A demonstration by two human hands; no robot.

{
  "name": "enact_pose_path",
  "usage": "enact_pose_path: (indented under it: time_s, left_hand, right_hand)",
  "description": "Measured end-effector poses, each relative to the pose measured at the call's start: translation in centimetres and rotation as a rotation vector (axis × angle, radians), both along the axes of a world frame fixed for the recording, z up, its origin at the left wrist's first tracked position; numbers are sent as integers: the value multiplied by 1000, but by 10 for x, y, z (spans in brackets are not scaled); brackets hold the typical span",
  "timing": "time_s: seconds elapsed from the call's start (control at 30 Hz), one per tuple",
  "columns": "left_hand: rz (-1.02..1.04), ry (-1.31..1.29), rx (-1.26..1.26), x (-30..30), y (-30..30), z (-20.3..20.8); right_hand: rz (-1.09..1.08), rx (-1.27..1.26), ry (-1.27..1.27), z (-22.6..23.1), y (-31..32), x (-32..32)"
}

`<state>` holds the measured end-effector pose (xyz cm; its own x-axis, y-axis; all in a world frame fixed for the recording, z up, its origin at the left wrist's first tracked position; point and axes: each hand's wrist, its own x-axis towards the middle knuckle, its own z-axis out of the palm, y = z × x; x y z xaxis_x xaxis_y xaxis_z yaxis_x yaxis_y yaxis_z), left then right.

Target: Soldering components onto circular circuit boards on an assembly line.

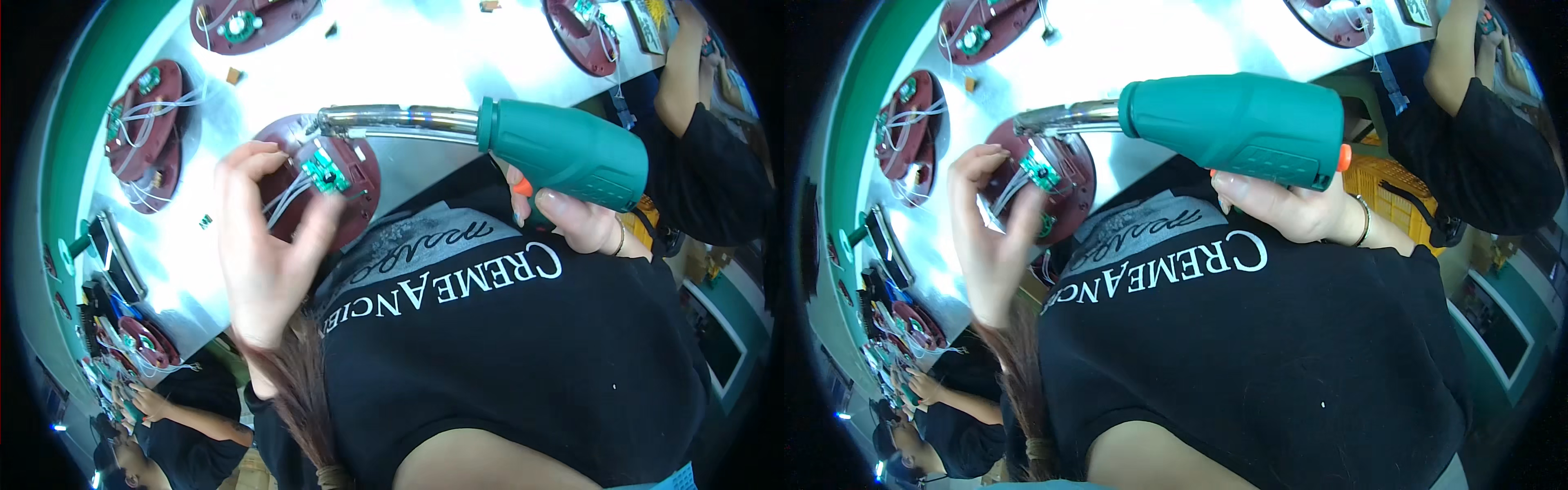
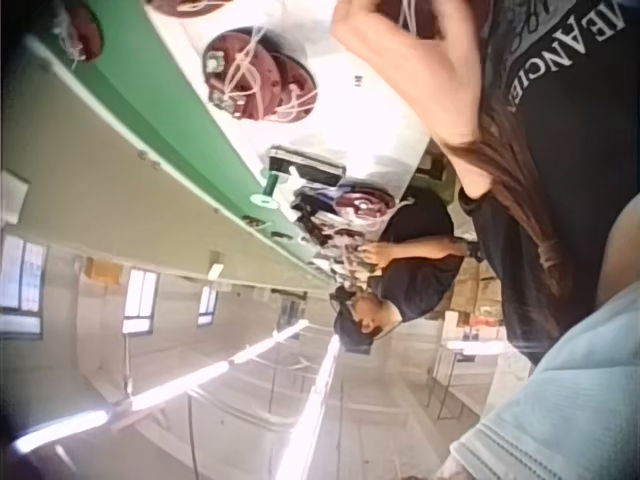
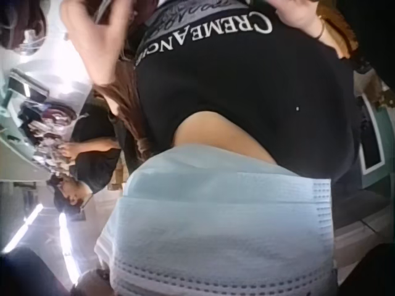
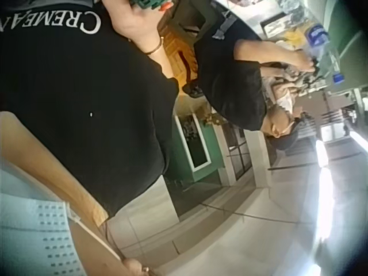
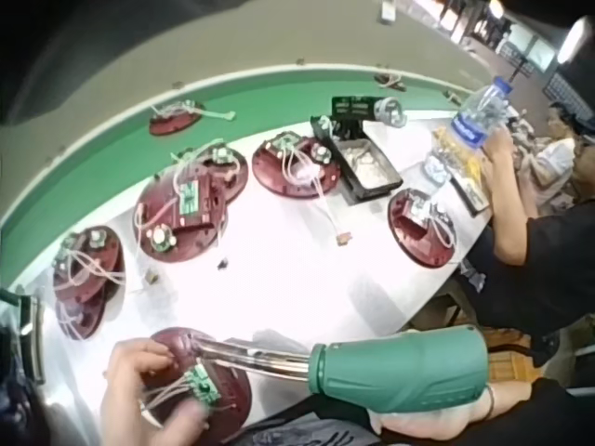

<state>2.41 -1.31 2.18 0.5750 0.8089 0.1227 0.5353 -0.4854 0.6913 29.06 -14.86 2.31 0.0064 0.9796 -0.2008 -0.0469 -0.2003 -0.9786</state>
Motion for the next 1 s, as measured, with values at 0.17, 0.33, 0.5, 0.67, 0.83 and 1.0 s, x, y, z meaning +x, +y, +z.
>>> enact_pose_path:
  time_s: [0.17,0.33,0.5,0.67,0.83,1.0]
  left_hand:
    - [-222,231,172,1,1,6]
    - [-14,108,150,5,59,47]
    - [214,345,330,23,209,68]
    - [201,1218,216,28,331,46]
    - [393,613,114,96,459,-8]
    - [510,979,-230,207,450,11]
  right_hand:
    - [-51,108,128,0,11,2]
    - [-196,198,175,12,15,12]
    - [-223,222,307,14,27,21]
    - [-316,242,290,6,24,31]
    - [-363,271,305,7,36,41]
    - [-458,213,259,7,38,50]
